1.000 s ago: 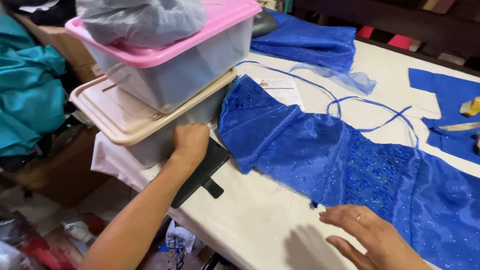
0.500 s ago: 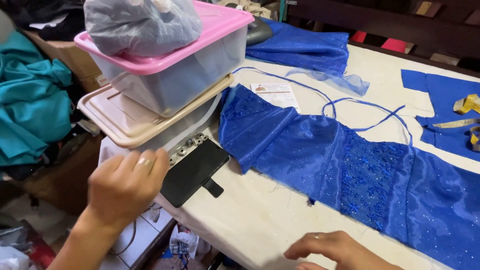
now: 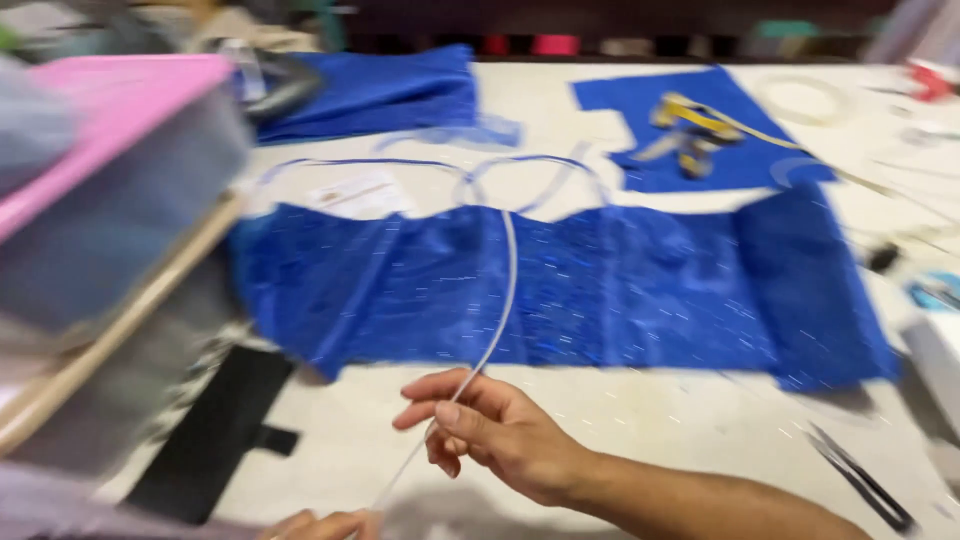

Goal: The person is assembling a blue glittery corset by inserting white boning strips into fabric channels and pinning the material on a work table.

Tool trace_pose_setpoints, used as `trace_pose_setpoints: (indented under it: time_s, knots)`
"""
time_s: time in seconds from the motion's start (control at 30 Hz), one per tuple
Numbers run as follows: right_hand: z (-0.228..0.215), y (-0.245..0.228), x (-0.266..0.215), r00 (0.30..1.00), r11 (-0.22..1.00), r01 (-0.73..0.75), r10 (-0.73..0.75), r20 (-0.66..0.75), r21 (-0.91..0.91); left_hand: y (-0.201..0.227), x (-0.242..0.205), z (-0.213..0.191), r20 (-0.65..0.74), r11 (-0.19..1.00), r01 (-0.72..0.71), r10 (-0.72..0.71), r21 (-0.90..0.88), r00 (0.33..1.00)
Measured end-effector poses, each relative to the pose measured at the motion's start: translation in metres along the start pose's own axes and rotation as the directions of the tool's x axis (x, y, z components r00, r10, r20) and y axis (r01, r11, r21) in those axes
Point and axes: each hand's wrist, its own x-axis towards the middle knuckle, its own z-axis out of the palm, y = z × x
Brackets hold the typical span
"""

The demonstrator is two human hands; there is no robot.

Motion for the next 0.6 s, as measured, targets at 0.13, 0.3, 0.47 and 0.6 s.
trace_pose_setpoints:
  time_s: [0.13, 0.3, 0.47, 0.6]
  knots:
    - [-0.045, -0.019, -0.053, 0.954, 0.931, 0.218, -0.266, -0.137, -0.291, 0.048, 0.049, 0.080, -0.067, 0.774, -0.570, 0.607, 0.276, 0.792]
    - [-0.117, -0.039, -0.144, 0.827, 0.839, 0.173, -0.408, -0.388, -0.515, 0.131, 0.041, 0.109, -0.042, 0.150, -0.963, 0.989, 0.224, 0.144]
    - [-0.116, -0.044, -0.214, 0.574, 0.863, -0.257, -0.226, -0.787, -0.435, 0.190, 0.050, 0.069, -0.095, 0.316, -0.756, 0.942, 0.573, 0.322]
    - [-0.124, -0.016, -0.226, 0.617, 0.903, -0.263, -0.113, -0.779, -0.339, 0.214, 0.067, 0.069, -0.108, 0.358, -0.739, 0.925, 0.571, 0.364]
